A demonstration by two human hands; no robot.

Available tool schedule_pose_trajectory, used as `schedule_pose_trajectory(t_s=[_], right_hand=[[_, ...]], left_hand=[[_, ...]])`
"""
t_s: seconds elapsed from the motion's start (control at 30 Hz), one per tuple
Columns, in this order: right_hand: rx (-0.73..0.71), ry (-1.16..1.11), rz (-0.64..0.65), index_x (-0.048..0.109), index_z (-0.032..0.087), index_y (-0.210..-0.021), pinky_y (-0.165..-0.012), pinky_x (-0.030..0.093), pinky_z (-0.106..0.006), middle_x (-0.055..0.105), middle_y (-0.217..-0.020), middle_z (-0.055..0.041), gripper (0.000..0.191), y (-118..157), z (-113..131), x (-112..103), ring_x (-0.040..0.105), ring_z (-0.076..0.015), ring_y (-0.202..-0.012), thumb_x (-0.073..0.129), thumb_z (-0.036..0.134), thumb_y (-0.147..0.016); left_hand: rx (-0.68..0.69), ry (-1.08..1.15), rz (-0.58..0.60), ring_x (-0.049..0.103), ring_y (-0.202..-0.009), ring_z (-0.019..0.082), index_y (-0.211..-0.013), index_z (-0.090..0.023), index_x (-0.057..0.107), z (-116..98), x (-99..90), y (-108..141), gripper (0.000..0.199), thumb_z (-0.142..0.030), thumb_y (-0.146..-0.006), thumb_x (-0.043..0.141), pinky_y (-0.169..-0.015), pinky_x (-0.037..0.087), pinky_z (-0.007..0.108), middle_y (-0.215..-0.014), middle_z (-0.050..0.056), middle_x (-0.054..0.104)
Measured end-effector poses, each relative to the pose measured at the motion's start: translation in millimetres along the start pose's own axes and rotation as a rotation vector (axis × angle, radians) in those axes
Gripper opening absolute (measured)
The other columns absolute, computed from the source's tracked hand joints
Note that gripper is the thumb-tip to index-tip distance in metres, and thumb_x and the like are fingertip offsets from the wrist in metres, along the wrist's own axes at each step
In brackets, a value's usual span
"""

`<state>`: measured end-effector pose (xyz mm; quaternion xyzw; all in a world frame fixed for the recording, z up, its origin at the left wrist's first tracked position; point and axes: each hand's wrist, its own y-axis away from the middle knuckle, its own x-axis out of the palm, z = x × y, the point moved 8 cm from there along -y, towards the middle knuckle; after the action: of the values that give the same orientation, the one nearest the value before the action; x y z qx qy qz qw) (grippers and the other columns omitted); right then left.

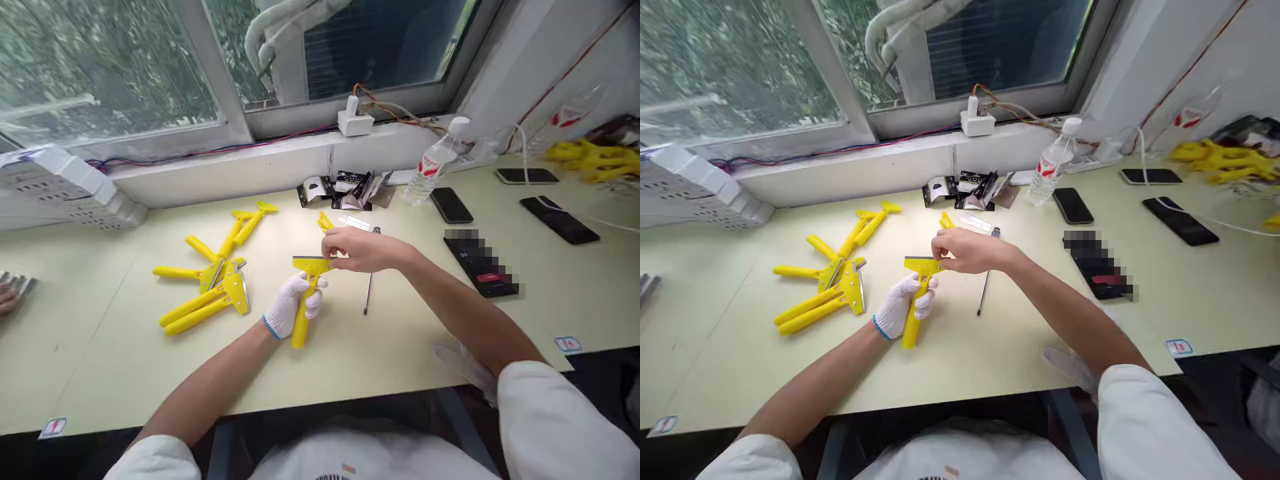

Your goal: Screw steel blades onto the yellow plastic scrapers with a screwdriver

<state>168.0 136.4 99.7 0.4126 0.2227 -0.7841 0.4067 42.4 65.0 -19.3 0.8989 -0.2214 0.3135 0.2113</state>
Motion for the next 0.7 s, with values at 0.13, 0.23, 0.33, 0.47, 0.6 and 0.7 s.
schedule_pose_trajectory(t_s=[0.13, 0.23, 0.33, 0.47, 0.6, 0.7], right_hand=[[0.016, -0.025, 0.038, 0.062, 0.020, -0.093, -0.079, 0.040, -0.034, 0.064, -0.102, -0.0061, 0.007, -4, 2, 12, 0.058, -0.0206, -0.090, 0.067, 0.016, -0.096], [0.038, -0.049, 0.026, 0.063, 0.020, -0.092, -0.079, 0.041, -0.034, 0.064, -0.101, -0.0056, 0.008, -4, 0, 11, 0.058, -0.0202, -0.089, 0.069, 0.016, -0.095], [0.076, -0.086, 0.024, 0.065, 0.020, -0.090, -0.078, 0.041, -0.033, 0.065, -0.098, -0.0050, 0.009, -4, -5, 9, 0.058, -0.0198, -0.088, 0.073, 0.018, -0.092], [0.126, -0.135, 0.022, 0.065, 0.020, -0.085, -0.075, 0.040, -0.033, 0.066, -0.094, -0.0039, 0.008, -5, -9, 11, 0.058, -0.0198, -0.088, 0.072, 0.018, -0.089], [0.252, -0.181, -0.005, 0.065, 0.021, -0.085, -0.071, 0.038, -0.032, 0.066, -0.095, -0.0038, 0.007, -6, -15, 16, 0.057, -0.0203, -0.089, 0.071, 0.021, -0.086], [0.308, -0.174, -0.056, 0.066, 0.021, -0.090, -0.072, 0.040, -0.031, 0.065, -0.100, -0.0050, 0.014, -5, -19, 11, 0.056, -0.0210, -0.092, 0.077, 0.029, -0.084]], left_hand=[[0.000, 0.010, -0.008, 0.045, -0.048, 0.007, -0.113, -0.015, 0.062, 0, -0.7, 3, 0.036, -0.030, -0.081, 0.072, -0.040, 0.043, 0.023, -0.091, 0.001, 0.063], [0.023, 0.007, -0.009, 0.047, -0.052, 0.007, -0.117, -0.016, 0.062, -1, 0.4, 4, 0.038, -0.029, -0.083, 0.072, -0.041, 0.045, 0.022, -0.100, 0.003, 0.065], [0.028, -0.009, -0.010, 0.049, -0.054, 0.007, -0.119, -0.016, 0.063, 0, 1.2, 4, 0.038, -0.028, -0.084, 0.072, -0.042, 0.046, 0.023, -0.105, 0.005, 0.065], [0.030, -0.012, -0.027, 0.049, -0.054, 0.007, -0.119, -0.016, 0.063, 0, -0.9, 3, 0.038, -0.028, -0.083, 0.072, -0.042, 0.047, 0.023, -0.106, 0.005, 0.065], [0.030, 0.009, -0.030, 0.048, -0.054, 0.007, -0.120, -0.016, 0.063, -1, -1.7, 3, 0.039, -0.027, -0.083, 0.072, -0.041, 0.046, 0.022, -0.105, 0.004, 0.064], [0.034, 0.044, -0.016, 0.045, -0.054, 0.006, -0.122, -0.017, 0.064, -1, -0.9, 3, 0.039, -0.026, -0.084, 0.072, -0.041, 0.044, 0.021, -0.104, 0.003, 0.062]])
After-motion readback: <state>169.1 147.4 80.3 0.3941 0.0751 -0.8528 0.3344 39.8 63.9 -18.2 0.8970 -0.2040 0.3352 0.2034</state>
